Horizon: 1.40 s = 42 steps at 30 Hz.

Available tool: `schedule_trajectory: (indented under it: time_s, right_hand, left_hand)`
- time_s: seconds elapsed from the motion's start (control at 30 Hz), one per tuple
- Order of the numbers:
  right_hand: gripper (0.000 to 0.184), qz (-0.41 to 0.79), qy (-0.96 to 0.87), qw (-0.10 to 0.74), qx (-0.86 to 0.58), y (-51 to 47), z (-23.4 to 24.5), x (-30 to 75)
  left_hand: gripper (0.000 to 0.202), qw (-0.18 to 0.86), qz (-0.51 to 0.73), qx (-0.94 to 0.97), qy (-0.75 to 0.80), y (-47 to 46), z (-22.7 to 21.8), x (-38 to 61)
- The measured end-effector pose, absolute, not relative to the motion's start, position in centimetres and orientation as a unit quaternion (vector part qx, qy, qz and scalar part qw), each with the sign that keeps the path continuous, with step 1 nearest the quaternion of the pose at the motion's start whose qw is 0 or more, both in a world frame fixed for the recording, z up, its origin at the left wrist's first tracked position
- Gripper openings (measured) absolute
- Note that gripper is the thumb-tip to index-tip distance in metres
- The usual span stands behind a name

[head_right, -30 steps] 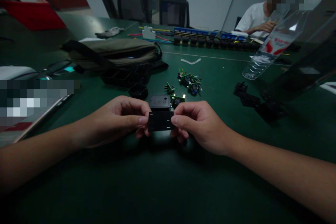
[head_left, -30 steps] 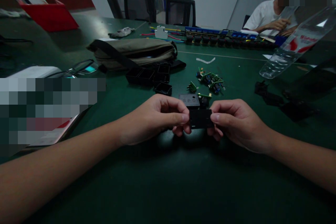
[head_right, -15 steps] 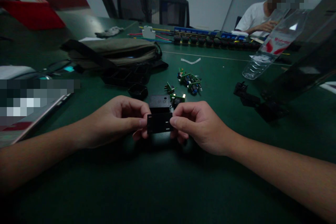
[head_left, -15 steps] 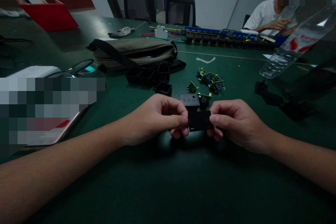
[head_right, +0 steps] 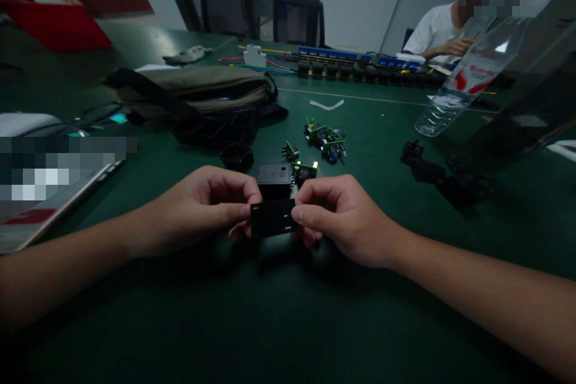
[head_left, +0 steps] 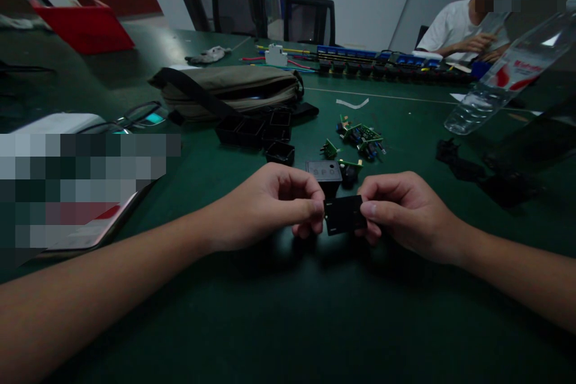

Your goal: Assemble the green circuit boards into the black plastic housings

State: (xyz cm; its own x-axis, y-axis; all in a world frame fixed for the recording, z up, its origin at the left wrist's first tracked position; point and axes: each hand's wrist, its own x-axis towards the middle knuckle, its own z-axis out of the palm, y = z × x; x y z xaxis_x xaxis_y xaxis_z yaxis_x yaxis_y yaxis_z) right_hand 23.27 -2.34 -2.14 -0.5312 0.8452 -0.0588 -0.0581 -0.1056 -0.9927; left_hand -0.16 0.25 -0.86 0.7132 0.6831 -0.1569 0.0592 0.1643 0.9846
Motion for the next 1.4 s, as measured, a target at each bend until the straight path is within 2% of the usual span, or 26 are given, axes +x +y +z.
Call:
schedule_trajectory:
  time_s: [0.13,0.4,0.87,1.4]
  right_hand:
    - [0.027,0.658,-0.571,0.352,-0.342,-2.32,-2.27,23.27]
    - [0.022,0.672,-0.559,0.357,-0.330,-2.30,-2.40,23.31]
    - [0.029,0.678,-0.549,0.352,-0.339,-2.42,-2.12,23.20]
    - [0.028,0.664,-0.569,0.338,-0.348,-2.36,-2.28,23.37]
  left_hand:
    - [0.026,0.702,0.232,0.597,0.312,0.19,-1.07,-0.18]
    - [0.027,0.698,0.218,0.599,0.326,0.06,-0.64,-0.12]
    - [0.024,0.696,0.220,0.599,0.329,0.09,-0.72,-0.27]
    - [0.025,0.700,0.208,0.599,0.328,0.14,-0.68,-0.23]
